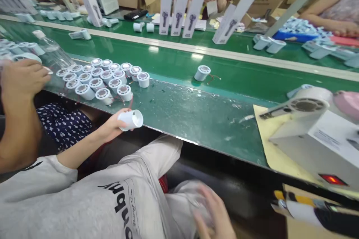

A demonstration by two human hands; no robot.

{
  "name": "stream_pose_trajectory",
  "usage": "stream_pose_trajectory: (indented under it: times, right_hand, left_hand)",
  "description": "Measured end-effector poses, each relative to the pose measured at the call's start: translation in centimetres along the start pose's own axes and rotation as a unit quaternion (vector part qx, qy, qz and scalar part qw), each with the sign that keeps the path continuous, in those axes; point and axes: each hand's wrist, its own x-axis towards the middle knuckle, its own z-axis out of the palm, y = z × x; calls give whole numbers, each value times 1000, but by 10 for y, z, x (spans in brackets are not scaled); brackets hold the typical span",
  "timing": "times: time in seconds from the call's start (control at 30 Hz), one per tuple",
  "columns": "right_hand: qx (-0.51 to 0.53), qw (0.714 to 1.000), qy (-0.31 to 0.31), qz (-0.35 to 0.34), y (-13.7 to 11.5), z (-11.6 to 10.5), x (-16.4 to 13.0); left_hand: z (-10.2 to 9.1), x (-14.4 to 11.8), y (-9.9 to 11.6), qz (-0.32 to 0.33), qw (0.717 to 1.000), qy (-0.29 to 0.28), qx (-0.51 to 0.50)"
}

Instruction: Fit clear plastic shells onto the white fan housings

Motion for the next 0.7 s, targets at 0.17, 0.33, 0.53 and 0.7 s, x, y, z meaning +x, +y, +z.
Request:
stream_pose_trajectory:
  times: [0.17, 0.33, 0.53, 0.7]
  right_hand:
    - [-137, 975, 88, -152, -46, 42, 39]
    - [-238, 962, 113, -70, -50, 37, 53]
    - [0, 997, 78, 19, -42, 25, 30]
    - [150, 971, 150, 107, -45, 20, 26]
  left_hand:
    - [65, 19, -18, -230, 919, -309, -87]
    - [101, 34, -16, -38, 844, -507, 168]
    - [121, 31, -24, 219, 835, -428, 268]
    - [123, 34, -47, 239, 835, -432, 243]
